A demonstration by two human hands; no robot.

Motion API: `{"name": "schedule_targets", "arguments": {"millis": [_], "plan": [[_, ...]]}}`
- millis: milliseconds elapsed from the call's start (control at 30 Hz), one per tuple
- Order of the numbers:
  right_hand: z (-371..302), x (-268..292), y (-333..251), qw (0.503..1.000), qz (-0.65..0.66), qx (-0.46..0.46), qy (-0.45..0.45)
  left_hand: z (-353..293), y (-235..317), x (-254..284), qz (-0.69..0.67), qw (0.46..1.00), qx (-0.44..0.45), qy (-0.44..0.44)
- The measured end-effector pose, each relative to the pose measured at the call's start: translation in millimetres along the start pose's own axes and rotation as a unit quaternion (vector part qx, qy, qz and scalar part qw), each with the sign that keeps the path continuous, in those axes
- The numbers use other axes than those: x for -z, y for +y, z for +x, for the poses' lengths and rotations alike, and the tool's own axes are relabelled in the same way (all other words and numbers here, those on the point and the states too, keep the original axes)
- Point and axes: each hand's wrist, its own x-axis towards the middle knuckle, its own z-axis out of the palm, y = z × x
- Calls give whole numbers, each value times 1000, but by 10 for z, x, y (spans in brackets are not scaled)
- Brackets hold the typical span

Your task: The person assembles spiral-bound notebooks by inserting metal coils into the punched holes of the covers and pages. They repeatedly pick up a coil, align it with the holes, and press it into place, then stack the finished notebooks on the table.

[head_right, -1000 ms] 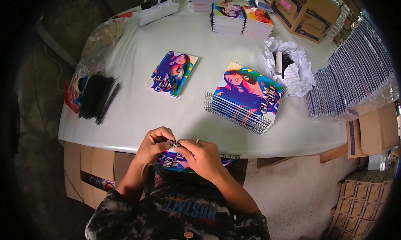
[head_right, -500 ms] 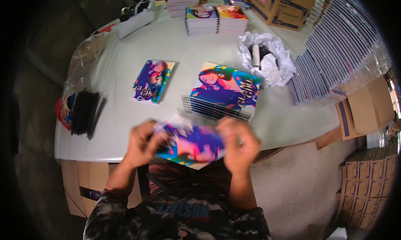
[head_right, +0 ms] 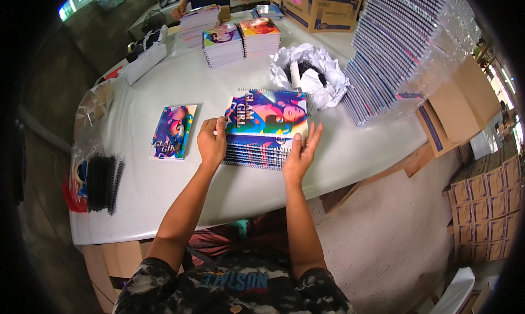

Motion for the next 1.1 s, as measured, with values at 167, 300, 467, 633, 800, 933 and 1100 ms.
{"name": "schedule_targets", "arguments": {"millis": [167,300,467,633,800,933,1100], "plan": [[-39,48,176,986,-129,91,47,-120,8,-79,-100,993,30,49],[-98,-34,104,982,-148,88,79,-197,-120,-90,-131,988,59,59],[-88,-95,49,991,-120,40,55,-197,-112,-103,-201,973,53,98],[-128,1,183,985,-160,63,-20,-334,-201,-112,-187,966,164,71],[-220,-61,94,995,-96,3,30,-376,-122,-95,-231,951,173,111],[-246,-20,141,993,-96,-54,38,-436,-32,-119,-225,933,253,125],[-212,58,253,993,-95,-61,23,-478,-127,-204,-262,933,215,119]]}}
